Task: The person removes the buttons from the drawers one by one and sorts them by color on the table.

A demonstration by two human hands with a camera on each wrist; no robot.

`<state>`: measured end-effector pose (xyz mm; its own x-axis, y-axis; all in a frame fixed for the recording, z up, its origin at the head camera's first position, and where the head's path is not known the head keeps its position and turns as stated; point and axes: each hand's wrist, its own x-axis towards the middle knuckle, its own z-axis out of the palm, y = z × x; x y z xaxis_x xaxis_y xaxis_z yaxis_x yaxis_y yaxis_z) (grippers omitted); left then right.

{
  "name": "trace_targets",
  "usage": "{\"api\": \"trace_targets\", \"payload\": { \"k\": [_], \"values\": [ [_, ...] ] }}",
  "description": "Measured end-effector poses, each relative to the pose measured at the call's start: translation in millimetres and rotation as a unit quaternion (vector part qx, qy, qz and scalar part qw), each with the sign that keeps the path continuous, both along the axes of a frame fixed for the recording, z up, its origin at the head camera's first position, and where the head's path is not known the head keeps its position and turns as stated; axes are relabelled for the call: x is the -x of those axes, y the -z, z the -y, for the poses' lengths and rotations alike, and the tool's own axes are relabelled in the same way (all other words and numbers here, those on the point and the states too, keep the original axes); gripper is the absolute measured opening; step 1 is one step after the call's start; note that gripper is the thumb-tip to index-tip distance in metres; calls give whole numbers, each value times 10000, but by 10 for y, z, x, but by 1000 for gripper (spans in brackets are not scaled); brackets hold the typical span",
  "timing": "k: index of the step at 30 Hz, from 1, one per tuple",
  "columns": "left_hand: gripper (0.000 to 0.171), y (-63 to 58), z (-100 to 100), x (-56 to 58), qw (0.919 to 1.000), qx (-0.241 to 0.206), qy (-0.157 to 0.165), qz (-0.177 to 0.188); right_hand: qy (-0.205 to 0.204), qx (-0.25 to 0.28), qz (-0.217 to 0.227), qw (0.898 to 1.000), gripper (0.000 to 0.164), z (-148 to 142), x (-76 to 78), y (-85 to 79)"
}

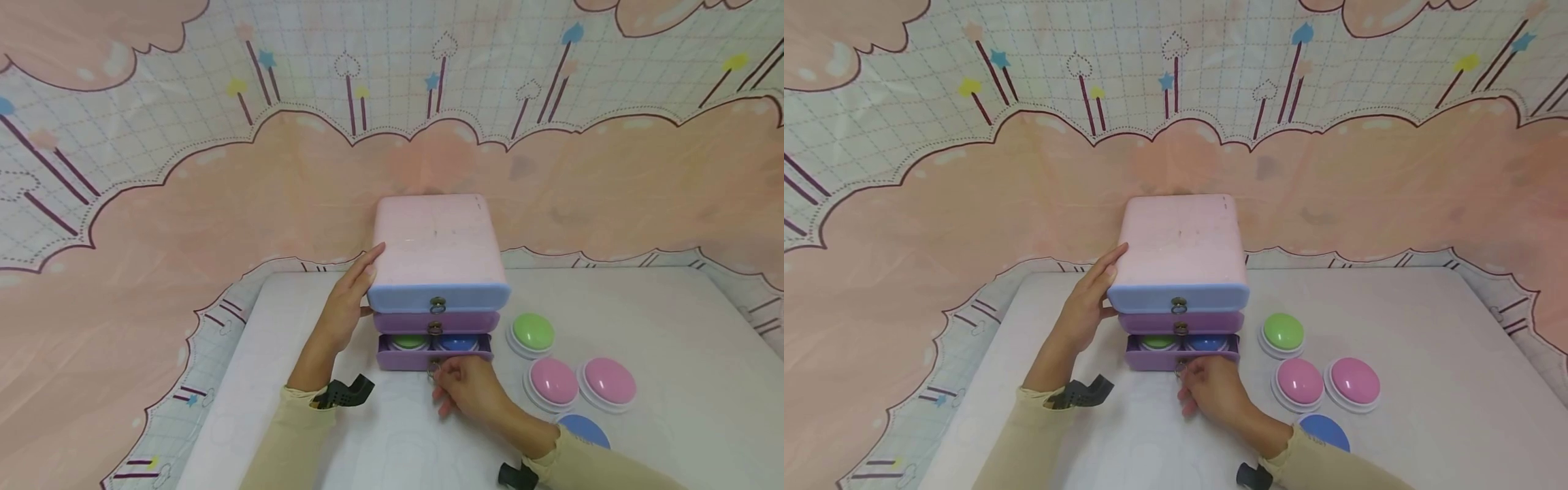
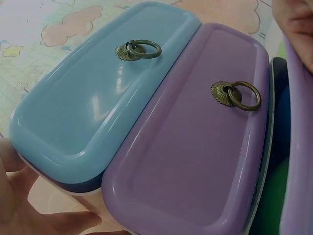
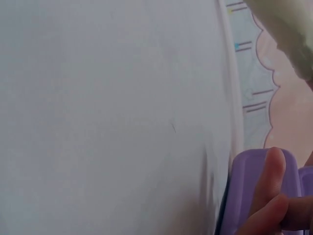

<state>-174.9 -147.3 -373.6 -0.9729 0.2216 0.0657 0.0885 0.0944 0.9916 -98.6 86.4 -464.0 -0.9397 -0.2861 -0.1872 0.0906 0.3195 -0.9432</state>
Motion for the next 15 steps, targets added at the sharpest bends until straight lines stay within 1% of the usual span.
{"api": "trace_targets", "payload": {
  "k": [3, 10, 15],
  "values": [
    [46, -2, -2, 0, 10000, 32, -16, -14, -50, 121, 60, 9999, 17, -8, -61, 2],
    [46, -1, -6, 6, 10000, 4, -42, -37, -175, 175, 211, 9995, 17, -17, -193, 6],
    [46, 5, -7, 7, 10000, -10, -45, -49, -232, 323, 256, 9989, 16, -15, -296, 38]
  ]
}}
